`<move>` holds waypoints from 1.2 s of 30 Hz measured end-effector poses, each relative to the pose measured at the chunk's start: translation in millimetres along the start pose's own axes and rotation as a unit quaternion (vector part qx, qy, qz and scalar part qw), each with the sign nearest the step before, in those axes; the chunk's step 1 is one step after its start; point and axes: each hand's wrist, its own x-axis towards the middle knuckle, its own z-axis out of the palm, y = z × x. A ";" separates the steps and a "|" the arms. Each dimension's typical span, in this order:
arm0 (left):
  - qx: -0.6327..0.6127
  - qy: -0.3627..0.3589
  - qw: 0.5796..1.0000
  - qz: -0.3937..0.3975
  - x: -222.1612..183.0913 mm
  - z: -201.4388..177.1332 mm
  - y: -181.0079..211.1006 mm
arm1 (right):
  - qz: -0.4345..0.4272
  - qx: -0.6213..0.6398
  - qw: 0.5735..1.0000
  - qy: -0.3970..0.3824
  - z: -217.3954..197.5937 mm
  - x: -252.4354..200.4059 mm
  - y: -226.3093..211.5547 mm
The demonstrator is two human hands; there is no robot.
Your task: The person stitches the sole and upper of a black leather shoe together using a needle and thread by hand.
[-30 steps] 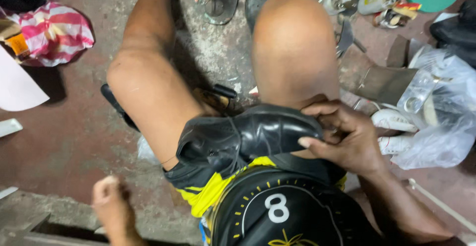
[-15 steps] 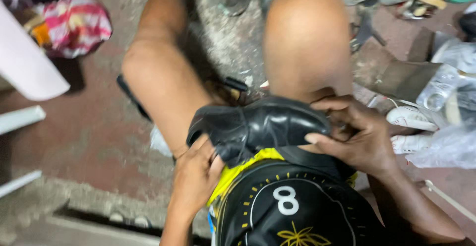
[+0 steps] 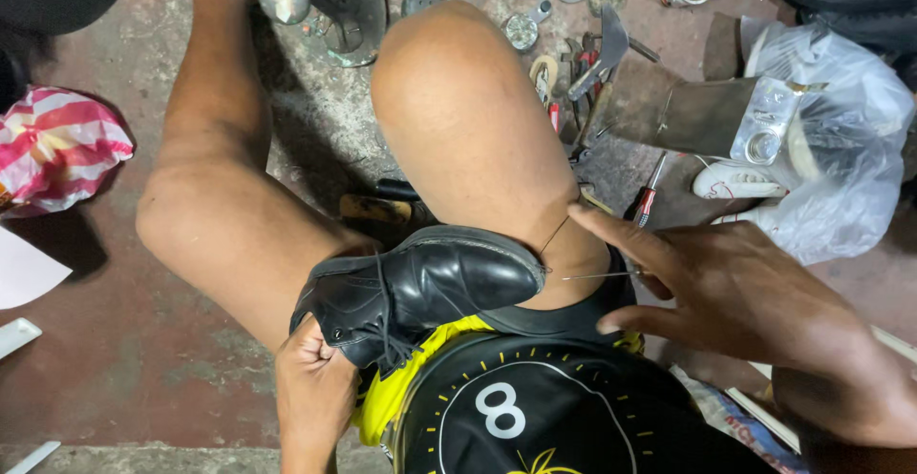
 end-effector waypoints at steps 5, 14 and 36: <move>-0.022 -0.011 0.993 0.112 -1.2 0.3 -4.0 | -0.277 0.078 0.897 0.336 14.7 14.7 -19.5; -0.092 -0.055 0.992 0.061 -2.4 3.6 -6.8 | -0.262 0.303 0.847 0.350 28.8 32.3 -34.7; -0.306 -0.348 0.886 0.020 30.7 -7.7 -17.2 | -0.335 0.224 0.828 0.390 26.9 56.1 -32.1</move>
